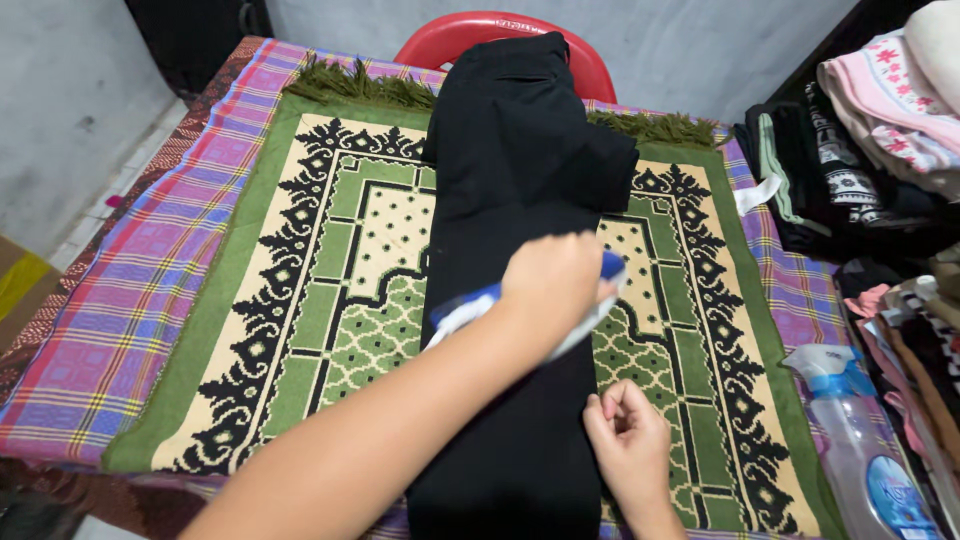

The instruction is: The person irons a pair of black trousers laid on a patterned mat. They smooth the fabric with their hands, use a blue and white iron to press the legs and waist, and occasionally spray water from a bottle onto the trousers before continuing to iron.

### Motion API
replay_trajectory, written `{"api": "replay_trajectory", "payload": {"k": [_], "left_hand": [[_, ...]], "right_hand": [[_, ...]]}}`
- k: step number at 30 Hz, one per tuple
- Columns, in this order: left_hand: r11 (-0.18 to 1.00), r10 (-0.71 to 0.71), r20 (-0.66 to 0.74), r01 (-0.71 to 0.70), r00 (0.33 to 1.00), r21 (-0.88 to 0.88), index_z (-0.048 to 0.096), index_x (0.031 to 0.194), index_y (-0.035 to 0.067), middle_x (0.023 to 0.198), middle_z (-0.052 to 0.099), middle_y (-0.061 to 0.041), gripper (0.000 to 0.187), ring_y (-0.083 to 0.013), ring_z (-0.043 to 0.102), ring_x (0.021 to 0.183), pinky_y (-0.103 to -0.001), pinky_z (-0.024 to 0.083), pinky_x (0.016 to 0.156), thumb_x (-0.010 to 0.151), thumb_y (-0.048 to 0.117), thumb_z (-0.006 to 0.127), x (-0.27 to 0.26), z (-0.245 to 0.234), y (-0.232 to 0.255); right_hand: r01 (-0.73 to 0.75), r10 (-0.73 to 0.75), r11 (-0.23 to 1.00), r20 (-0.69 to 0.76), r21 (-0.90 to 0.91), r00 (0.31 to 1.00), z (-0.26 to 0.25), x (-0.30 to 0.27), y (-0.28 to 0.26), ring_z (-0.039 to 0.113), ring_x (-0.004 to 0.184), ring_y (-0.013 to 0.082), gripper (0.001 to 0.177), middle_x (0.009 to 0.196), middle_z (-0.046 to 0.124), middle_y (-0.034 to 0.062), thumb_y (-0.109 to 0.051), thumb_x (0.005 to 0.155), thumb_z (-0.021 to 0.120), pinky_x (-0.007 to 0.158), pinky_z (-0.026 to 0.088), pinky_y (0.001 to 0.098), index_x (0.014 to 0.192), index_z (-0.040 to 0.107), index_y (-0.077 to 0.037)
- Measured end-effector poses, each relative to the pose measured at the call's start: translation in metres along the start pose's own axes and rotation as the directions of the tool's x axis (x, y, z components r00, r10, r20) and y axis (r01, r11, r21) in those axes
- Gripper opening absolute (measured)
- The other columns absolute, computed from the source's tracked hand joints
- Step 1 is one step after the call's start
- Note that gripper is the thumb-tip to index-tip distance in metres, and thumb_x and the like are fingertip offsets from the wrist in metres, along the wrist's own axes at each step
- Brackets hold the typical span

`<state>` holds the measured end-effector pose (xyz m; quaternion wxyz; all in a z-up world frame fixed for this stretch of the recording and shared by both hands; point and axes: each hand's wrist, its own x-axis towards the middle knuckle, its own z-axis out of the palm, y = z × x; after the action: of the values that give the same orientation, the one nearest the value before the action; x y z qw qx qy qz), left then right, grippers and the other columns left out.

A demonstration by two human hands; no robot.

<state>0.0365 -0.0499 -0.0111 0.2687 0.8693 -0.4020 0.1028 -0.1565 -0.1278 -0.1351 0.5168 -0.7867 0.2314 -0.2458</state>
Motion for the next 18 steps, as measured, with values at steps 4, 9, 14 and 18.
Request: {"api": "replay_trajectory", "payload": {"k": [4, 9, 14, 18], "left_hand": [[0.993, -0.121, 0.040, 0.121, 0.992, -0.008, 0.075, 0.081, 0.009, 0.081, 0.076, -0.012, 0.034, -0.0290, 0.076, 0.077, -0.039, 0.061, 0.067, 0.075, 0.042, 0.083, 0.047, 0.018, -0.004], [0.989, -0.141, 0.181, 0.145, 0.973, -0.007, 0.074, 0.088, 0.008, 0.092, 0.076, -0.014, 0.038, -0.0311, 0.075, 0.087, -0.042, 0.060, 0.073, 0.074, 0.042, 0.084, 0.044, 0.003, -0.011], [0.995, -0.052, 0.178, 0.036, 0.983, 0.089, 0.071, 0.091, 0.006, 0.088, 0.075, -0.016, 0.045, -0.0331, 0.075, 0.083, -0.044, 0.060, 0.071, 0.078, 0.047, 0.081, -0.014, -0.038, -0.034], [0.984, -0.114, 0.275, 0.070, 0.955, 0.163, 0.068, 0.091, 0.005, 0.081, 0.073, -0.015, 0.052, -0.0350, 0.074, 0.077, -0.044, 0.060, 0.067, 0.078, 0.054, 0.080, -0.043, -0.062, -0.047]], "right_hand": [[0.016, -0.016, 1.000, -0.017, 0.013, 1.000, 0.001, -0.002, -0.005, 0.035, 0.055, -0.0012, 0.030, 0.063, 0.043, -0.0089, -0.002, 0.088, 0.071, 0.047, 0.027, 0.0204, 0.072, 0.046, -0.008], [0.062, -0.064, 0.998, -0.111, -0.015, 0.992, 0.005, -0.008, -0.017, 0.038, 0.054, -0.0006, 0.026, 0.061, 0.047, -0.0078, -0.002, 0.086, 0.072, 0.047, 0.030, 0.0199, 0.072, 0.050, -0.006], [0.094, -0.112, 0.989, -0.160, -0.114, 0.981, 0.006, -0.006, -0.038, 0.050, 0.065, 0.0065, 0.016, 0.078, 0.059, 0.0001, -0.001, 0.083, 0.071, 0.056, 0.043, 0.0227, 0.095, 0.060, -0.004], [0.089, -0.114, 0.965, -0.089, -0.247, 0.990, 0.003, 0.017, -0.056, 0.066, 0.099, 0.0221, 0.038, 0.115, 0.064, 0.0142, -0.011, 0.088, 0.066, 0.080, 0.055, 0.0319, 0.125, 0.060, -0.004]]}}
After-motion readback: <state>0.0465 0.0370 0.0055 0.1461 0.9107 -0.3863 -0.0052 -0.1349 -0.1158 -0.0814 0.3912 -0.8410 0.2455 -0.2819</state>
